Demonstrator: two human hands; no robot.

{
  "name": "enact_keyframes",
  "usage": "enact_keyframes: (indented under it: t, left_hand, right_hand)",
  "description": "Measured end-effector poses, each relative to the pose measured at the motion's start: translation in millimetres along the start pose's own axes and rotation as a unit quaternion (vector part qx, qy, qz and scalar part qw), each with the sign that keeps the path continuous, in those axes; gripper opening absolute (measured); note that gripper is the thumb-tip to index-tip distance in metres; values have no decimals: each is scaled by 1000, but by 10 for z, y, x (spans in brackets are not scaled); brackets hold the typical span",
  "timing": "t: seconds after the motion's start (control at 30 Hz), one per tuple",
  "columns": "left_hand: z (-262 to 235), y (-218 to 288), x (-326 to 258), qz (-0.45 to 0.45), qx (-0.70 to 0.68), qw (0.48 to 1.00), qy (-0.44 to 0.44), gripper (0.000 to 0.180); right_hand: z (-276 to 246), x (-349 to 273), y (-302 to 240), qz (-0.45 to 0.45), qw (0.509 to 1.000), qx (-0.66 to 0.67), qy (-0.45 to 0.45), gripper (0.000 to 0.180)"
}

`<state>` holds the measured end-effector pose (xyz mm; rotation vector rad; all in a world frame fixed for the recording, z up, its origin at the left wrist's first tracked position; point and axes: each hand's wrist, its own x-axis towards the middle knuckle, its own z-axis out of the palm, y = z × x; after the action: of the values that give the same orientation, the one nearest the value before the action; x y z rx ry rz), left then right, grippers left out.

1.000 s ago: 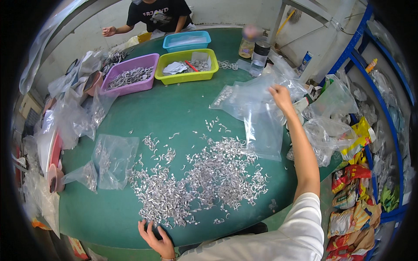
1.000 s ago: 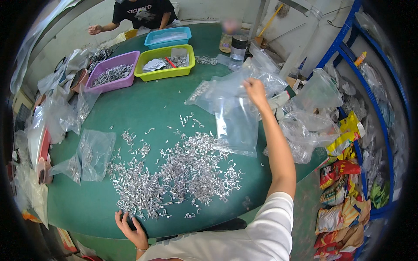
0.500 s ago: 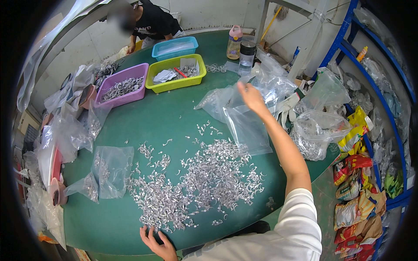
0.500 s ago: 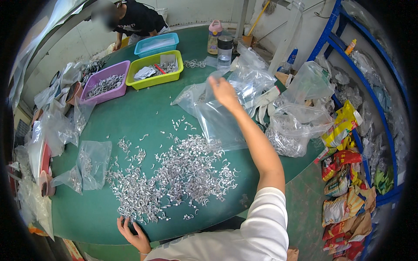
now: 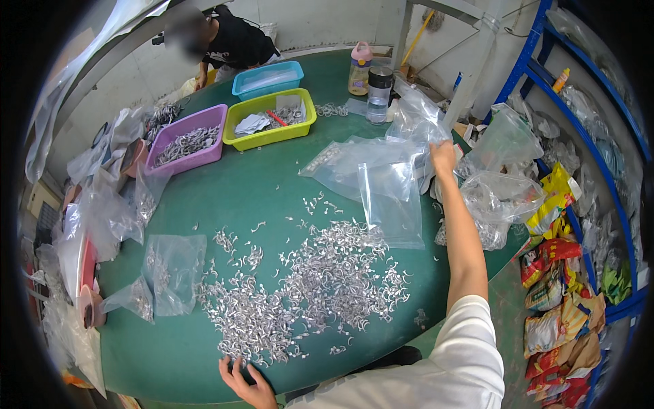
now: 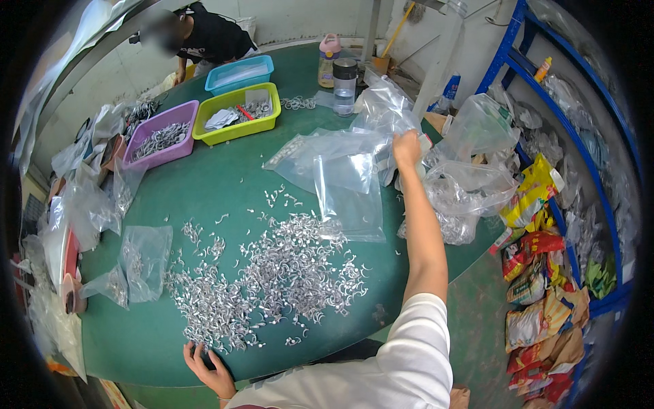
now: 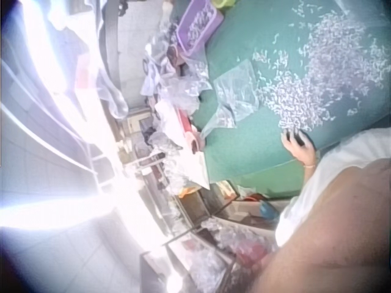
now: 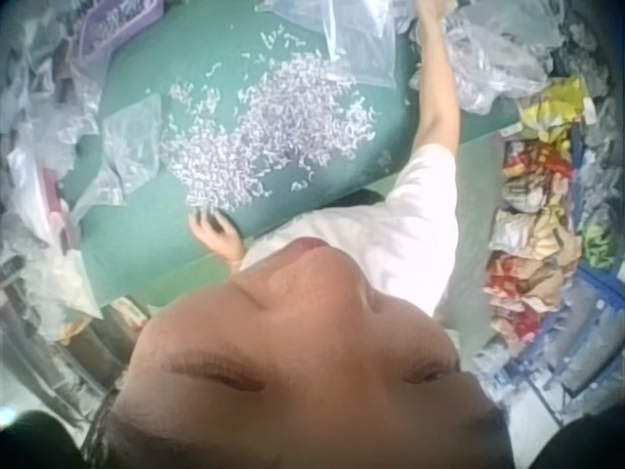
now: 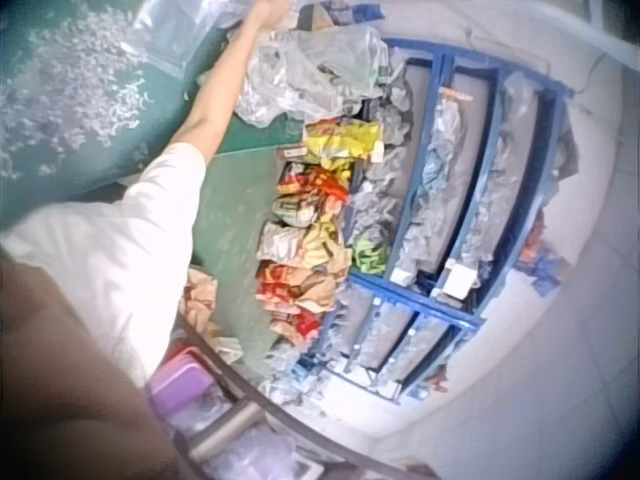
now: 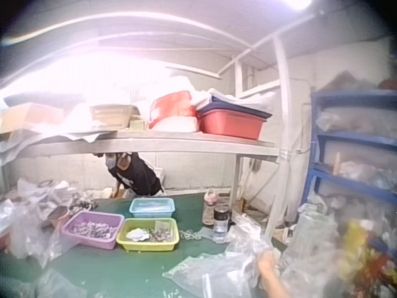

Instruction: The person picks up small metal hooks from a table by hand and places them into a plastic bag. They then move to a shelving unit and handle several other bags containing various metal components.

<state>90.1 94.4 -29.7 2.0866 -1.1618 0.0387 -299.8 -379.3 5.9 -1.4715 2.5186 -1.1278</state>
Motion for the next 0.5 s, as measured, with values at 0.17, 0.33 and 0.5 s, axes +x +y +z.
enact_keyframes:
  t: [0.17,0.33,0.5]
  left_hand:
    - [-23,49,11,-2,-8,1000,-4,22]
    - [22,9,-8,4,-1,1000,0,22]
    - [20,-7,-16,8,0,1000,11,22]
  right_hand:
    - [68,-261,-189,-163,974,157,30,15]
    - [114,11,-187,-88,885,457,25,8]
    - [36,107,-371,-50,770,635,-41,5]
